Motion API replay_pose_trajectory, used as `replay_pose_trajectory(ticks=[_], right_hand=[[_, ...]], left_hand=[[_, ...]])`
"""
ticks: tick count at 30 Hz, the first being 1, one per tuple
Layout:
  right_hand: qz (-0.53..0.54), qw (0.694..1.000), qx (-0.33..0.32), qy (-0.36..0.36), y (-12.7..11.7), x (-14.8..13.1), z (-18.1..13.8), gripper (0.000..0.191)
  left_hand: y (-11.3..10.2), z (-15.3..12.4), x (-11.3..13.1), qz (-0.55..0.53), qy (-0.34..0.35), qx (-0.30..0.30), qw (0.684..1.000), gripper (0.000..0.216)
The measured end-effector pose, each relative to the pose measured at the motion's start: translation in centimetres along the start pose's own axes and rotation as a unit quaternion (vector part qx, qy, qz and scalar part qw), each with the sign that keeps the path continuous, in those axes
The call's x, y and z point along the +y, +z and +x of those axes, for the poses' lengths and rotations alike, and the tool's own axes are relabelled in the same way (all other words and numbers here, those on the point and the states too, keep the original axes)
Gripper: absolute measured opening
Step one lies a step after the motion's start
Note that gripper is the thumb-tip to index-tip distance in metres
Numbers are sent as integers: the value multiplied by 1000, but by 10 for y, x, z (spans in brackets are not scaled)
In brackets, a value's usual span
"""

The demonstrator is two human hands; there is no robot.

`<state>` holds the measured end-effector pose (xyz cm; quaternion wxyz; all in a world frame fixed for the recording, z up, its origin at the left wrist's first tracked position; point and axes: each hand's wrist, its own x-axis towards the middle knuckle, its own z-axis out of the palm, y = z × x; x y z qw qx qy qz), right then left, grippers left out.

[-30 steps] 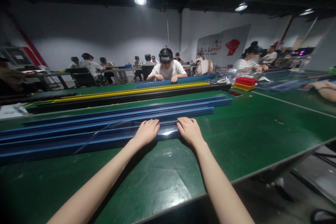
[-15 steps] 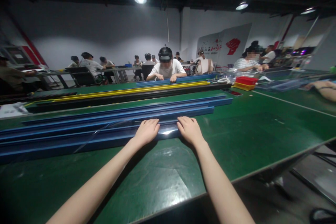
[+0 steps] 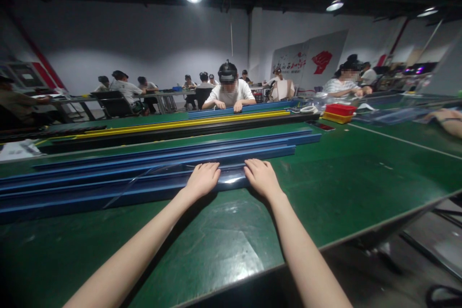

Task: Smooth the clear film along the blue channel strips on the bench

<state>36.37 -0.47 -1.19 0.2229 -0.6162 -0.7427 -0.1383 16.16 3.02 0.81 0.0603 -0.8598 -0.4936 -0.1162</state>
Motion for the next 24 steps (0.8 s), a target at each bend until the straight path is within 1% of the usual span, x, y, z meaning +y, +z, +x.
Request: replay_pose_trajectory(ticks=[3,5,8,10,13,16,20,24], right_hand=[[-24,1000,13,-3,-1,-2,0,38],[-46,998,33,-9,-2,-6,0,37],[-63,995,68,-30,-4,-17,2,37],[-59,994,78,-47,-3,-25,3,39],[-49,995,55,-61,1,-34,4,40],[-41,997,26,-59,4,-34,4,40],[-27,998,17,-52,1,-26,3,40],[-17,999,13,-32,-2,-8,0,40]], left_hand=[[-1,0,0,-1,2,3,1000,39],[-1,0,1,-3,2,4,1000,38],[0,-1,3,-7,-1,10,1000,38],[2,-1,6,-8,1,18,1000,39],[5,-1,8,-18,7,30,999,40],[5,2,7,-51,12,39,998,39],[-2,7,6,-93,13,45,995,37],[-12,4,4,-67,0,36,997,34]])
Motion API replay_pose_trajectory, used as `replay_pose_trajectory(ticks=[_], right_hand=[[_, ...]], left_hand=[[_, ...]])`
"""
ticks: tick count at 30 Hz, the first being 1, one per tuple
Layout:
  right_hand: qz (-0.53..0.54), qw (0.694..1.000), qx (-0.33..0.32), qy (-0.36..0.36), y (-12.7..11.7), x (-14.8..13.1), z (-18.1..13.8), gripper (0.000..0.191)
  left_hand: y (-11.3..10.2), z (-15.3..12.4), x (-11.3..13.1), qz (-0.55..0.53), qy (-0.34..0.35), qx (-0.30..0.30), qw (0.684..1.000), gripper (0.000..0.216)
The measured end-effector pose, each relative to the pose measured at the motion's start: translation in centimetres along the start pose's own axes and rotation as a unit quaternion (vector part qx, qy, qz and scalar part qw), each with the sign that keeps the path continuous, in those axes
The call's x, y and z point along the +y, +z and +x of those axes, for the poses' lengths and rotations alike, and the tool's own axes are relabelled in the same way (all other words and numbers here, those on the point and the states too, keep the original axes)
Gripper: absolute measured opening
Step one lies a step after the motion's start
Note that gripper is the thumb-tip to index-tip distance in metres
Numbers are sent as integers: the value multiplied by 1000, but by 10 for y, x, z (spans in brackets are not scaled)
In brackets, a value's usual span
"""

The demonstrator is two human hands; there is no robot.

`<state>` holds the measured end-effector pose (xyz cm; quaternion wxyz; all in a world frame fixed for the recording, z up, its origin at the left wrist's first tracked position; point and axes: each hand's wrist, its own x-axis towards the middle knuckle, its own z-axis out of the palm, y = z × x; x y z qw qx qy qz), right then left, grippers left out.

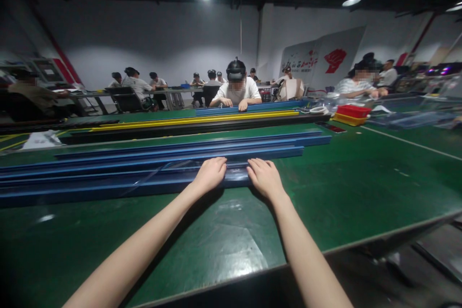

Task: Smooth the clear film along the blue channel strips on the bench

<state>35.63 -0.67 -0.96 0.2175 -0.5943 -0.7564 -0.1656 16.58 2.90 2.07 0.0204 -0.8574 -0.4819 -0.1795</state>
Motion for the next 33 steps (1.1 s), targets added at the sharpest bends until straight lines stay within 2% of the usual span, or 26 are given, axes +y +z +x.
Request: replay_pose_trajectory(ticks=[6,11,15,22,25,29,33], right_hand=[[10,999,11,40,0,25,-10,38],[-27,997,61,33,-2,15,-9,35],[-30,997,66,29,-4,7,-7,36],[-26,993,95,67,-9,17,-10,32],[-26,990,108,82,-12,18,-10,31],[-39,994,74,66,-13,12,-10,32],[-51,996,63,33,-12,2,-9,33]], left_hand=[[3,-6,0,57,-34,-40,997,36],[10,-8,4,60,-37,-37,997,38],[9,-8,5,58,-37,-33,997,38],[3,-7,3,45,-46,-45,997,38],[-4,-7,0,51,-46,-61,996,46],[-11,-7,-1,60,-30,-59,996,50],[-11,-7,6,37,8,-25,999,41]])
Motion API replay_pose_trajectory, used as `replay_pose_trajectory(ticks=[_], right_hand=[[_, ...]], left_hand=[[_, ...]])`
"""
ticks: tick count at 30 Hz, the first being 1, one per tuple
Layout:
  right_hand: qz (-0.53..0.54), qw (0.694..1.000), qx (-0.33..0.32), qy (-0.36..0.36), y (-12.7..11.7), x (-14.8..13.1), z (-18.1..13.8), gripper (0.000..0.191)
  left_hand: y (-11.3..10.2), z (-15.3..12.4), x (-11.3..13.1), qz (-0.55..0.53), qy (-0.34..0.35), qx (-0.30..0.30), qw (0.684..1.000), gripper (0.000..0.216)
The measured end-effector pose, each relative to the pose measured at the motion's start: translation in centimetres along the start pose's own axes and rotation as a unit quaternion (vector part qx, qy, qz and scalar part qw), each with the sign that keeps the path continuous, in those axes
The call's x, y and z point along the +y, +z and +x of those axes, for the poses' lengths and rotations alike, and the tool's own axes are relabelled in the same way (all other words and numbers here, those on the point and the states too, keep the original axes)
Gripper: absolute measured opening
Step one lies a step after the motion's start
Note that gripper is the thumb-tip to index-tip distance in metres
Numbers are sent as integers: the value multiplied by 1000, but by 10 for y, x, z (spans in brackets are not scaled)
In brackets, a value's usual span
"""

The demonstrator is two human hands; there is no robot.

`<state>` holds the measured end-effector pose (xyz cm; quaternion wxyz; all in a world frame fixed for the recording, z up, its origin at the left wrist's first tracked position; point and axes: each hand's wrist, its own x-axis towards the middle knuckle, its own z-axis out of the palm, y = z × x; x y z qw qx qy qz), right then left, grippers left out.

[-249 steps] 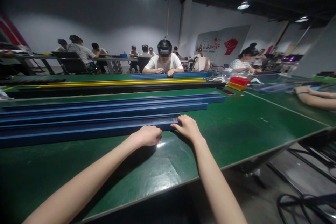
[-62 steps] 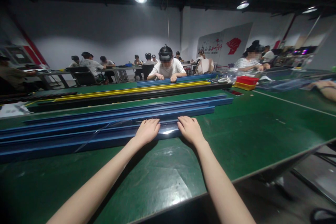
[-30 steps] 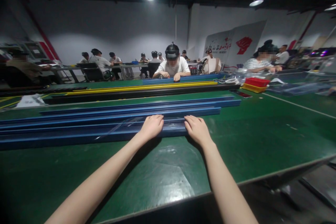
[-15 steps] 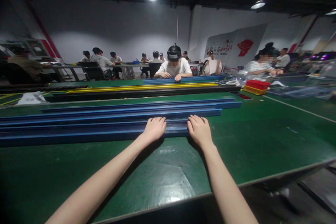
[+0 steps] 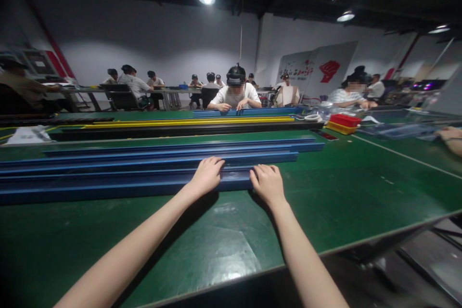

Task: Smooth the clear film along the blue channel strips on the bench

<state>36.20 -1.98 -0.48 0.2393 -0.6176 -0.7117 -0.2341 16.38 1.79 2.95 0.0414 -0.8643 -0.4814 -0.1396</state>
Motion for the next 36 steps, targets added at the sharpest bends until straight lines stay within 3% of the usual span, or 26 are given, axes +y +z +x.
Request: replay_pose_trajectory(ticks=[4,8,14,19,25,32,36], right_hand=[[7,998,-9,-63,2,-17,1,35],[21,994,-30,-105,3,-29,2,37],[29,999,-14,-30,-1,-8,1,36],[22,999,-4,32,-2,11,-2,37],[24,999,-33,-8,-2,-3,0,37],[37,994,-52,-89,0,-25,2,39],[24,997,-37,-64,0,-17,1,39]], left_hand=[[6,-1,9,-19,67,16,997,35],[9,-3,12,-17,84,-4,996,36],[-4,-5,12,27,76,-10,997,30],[-18,-4,8,73,13,-44,996,29],[-23,-3,3,96,-37,-42,994,28],[-15,-6,14,56,31,-24,998,29],[-14,-7,16,54,30,-41,997,29]])
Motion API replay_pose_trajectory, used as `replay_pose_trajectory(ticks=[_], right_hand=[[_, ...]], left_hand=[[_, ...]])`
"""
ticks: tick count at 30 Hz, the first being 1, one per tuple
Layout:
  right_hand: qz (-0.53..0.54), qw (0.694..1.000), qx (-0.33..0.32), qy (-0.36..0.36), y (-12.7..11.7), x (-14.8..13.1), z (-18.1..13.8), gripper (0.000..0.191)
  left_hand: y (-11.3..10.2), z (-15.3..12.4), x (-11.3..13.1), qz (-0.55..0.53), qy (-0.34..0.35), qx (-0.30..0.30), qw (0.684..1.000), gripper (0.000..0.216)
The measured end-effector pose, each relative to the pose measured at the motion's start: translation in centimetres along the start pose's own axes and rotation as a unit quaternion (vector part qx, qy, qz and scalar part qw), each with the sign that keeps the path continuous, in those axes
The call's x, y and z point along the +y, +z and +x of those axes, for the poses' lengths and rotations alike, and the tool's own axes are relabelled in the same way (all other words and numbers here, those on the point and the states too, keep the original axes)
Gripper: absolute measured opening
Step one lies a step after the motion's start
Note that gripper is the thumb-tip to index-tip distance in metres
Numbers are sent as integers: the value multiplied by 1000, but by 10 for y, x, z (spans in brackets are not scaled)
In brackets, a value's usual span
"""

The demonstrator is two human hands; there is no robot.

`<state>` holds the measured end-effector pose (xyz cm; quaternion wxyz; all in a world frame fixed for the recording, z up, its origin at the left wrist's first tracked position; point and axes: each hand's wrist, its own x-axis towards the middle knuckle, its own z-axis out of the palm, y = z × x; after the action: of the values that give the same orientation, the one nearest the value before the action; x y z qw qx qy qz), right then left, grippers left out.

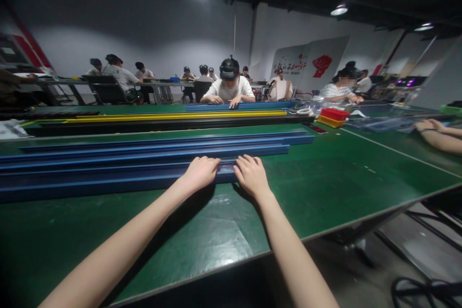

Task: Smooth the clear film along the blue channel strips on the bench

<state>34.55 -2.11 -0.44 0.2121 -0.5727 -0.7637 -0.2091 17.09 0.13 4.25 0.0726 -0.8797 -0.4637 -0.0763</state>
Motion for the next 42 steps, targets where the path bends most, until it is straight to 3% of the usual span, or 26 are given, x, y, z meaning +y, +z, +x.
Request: replay_pose_trajectory(ticks=[8,13,21,27,33,37,42], right_hand=[[-16,995,17,97,-4,22,-5,37],[-8,998,8,69,-3,13,-3,36],[14,1000,-1,-26,1,-6,1,37],[-5,999,30,24,1,7,-1,35],[-13,996,36,77,-1,16,-3,36],[-2,998,20,64,-1,11,-2,35],[14,1000,3,8,2,1,0,37]], left_hand=[[-9,0,-11,44,-69,-12,997,29],[-8,-1,-10,55,-70,1,996,27],[0,-2,1,10,16,14,1000,29],[-3,-1,0,19,8,-13,1000,27],[-8,-1,-9,41,-60,-11,997,27],[-8,-1,-9,47,-73,-3,996,27],[-2,0,-2,27,-20,23,999,26]])
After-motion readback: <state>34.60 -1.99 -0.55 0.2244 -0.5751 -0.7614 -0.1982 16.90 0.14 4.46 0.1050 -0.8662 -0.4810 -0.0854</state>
